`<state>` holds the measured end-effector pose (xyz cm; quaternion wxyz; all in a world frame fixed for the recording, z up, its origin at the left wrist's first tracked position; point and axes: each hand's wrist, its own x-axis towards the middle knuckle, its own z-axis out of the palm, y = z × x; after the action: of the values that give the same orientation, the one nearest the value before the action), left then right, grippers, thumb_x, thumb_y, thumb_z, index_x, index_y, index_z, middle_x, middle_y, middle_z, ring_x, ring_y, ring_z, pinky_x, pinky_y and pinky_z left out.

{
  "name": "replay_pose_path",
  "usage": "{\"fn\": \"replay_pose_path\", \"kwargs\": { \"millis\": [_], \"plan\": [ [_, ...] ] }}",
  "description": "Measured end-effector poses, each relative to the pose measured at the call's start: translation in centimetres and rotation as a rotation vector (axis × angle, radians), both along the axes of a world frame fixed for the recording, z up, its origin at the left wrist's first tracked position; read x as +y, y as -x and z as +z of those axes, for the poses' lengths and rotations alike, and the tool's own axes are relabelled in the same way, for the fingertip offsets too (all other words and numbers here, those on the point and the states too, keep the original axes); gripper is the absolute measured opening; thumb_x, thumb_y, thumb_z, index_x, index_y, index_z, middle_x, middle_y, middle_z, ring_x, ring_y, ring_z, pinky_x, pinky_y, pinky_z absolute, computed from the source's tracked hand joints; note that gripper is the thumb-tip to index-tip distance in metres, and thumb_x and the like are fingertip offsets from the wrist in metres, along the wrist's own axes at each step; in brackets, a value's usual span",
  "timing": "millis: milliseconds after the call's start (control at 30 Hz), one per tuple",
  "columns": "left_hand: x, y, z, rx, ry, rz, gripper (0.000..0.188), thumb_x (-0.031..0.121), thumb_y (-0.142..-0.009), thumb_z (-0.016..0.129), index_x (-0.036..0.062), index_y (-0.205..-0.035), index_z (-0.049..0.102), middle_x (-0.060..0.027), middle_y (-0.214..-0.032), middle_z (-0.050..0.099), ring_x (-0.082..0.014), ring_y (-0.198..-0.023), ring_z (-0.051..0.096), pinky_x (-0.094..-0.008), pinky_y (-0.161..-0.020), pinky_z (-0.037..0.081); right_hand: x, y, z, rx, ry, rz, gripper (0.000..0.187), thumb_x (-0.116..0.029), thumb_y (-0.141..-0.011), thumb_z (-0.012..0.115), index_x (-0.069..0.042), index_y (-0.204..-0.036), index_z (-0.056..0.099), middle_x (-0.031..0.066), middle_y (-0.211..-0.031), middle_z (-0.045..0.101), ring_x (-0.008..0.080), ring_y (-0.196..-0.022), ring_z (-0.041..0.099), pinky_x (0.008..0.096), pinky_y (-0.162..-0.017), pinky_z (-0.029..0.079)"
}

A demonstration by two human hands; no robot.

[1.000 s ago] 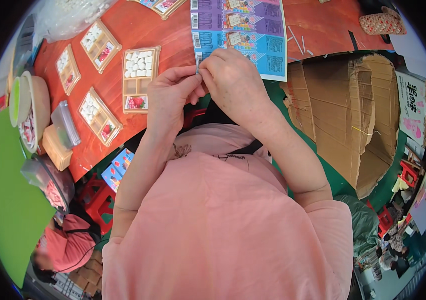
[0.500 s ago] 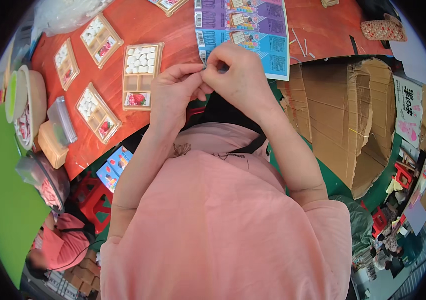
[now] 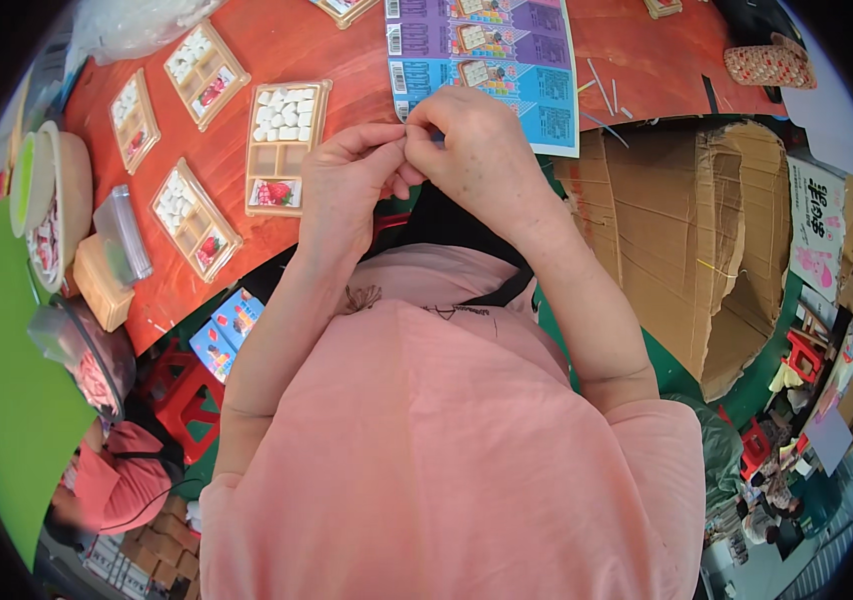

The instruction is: The recorder is packaging small marshmallow trays by wrapping them with labels and sealing them.

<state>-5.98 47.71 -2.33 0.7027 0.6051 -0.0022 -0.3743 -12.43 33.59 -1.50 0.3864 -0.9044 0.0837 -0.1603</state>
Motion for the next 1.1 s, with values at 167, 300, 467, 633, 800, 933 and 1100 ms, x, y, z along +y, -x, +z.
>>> {"fn": "replay_pose_path", "kwargs": {
  "millis": [167,300,467,633,800,933,1100],
  "plan": [
    [-0.1,-0.2,0.5,0.067,0.02,0.034,0.012,0.0,-0.092,0.065,-0.0073,-0.102,0.069,-0.0115,-0.079,0.07,-0.0136,-0.063,0.066,-0.023,-0.053,0.05,-0.1,-0.3,-0.7,-0.007,-0.083,-0.043,0.007,-0.006,-0.082,0.068,0.0,-0.08,0.064,0.0126,-0.077,0.065,0.0287,-0.074,0.065,0.0371,-0.066,0.052],
    [-0.2,-0.5,0.5,0.108,0.035,0.069,0.015,-0.002,-0.091,0.066,-0.0072,-0.105,0.067,-0.0103,-0.08,0.069,-0.013,-0.061,0.065,-0.0222,-0.053,0.049,-0.5,-0.3,-1.0,-0.041,-0.214,-0.074,0.007,-0.006,-0.084,0.067,0.0,-0.085,0.065,0.0114,-0.077,0.063,0.0245,-0.071,0.064,0.0329,-0.066,0.052],
    [-0.7,0.6,0.1,-0.637,-0.269,0.045,0.027,-0.006,-0.088,0.063,0.0007,-0.114,0.061,-0.0109,-0.084,0.065,-0.0162,-0.063,0.065,-0.0275,-0.053,0.05,-1.7,0.9,-1.7,0.01,-0.556,-0.207,0.008,-0.009,-0.092,0.065,-0.001,-0.092,0.066,0.0033,-0.081,0.066,0.0132,-0.075,0.063,0.0284,-0.069,0.051],
    [-1.4,1.4,-0.3,-1.551,-0.802,-0.356,0.024,0.008,-0.077,0.066,0.0038,-0.101,0.066,-0.0084,-0.088,0.052,-0.0241,-0.077,0.061,-0.0357,-0.059,0.052,-5.2,3.3,-1.5,-0.099,-1.003,-0.368,0.014,-0.011,-0.095,0.065,0.001,-0.101,0.068,0.0012,-0.091,0.067,0.0069,-0.084,0.062,0.0239,-0.077,0.051],
    [-2.1,0.8,-0.2,-1.693,-0.845,-0.454,0.019,0.009,-0.079,0.071,0.0024,-0.095,0.065,-0.0083,-0.09,0.051,-0.0254,-0.078,0.058,-0.0347,-0.061,0.054,-13.3,10.1,1.7,-0.638,-1.169,-0.34,0.027,-0.015,-0.094,0.061,-0.001,-0.116,0.065,0.009,-0.121,0.067,0.0216,-0.113,0.063,0.0403,-0.1,0.049],
    [-2.1,-0.1,-0.1,-1.696,-0.762,-0.546,0.018,0.007,-0.079,0.07,0.0005,-0.095,0.065,-0.0102,-0.091,0.054,-0.0259,-0.083,0.059,-0.0353,-0.065,0.054,-17.2,16.4,8.2,-1.134,-1.231,-0.167,0.03,-0.011,-0.089,0.062,0.006,-0.114,0.061,0.0195,-0.111,0.065,0.0332,-0.105,0.061,0.0473,-0.093,0.048],
    [-1.7,0.2,3.4,-1.417,-0.161,-0.252,0.045,0.007,-0.072,0.077,-0.0014,-0.114,0.064,-0.0121,-0.111,0.061,-0.0266,-0.099,0.062,-0.0325,-0.073,0.053,-8.0,12.3,10.5,-0.894,-0.341,-0.704,0.023,-0.005,-0.085,0.069,0.003,-0.107,0.065,0.0156,-0.102,0.067,0.032,-0.094,0.064,0.0422,-0.083,0.052]
  ]
}}
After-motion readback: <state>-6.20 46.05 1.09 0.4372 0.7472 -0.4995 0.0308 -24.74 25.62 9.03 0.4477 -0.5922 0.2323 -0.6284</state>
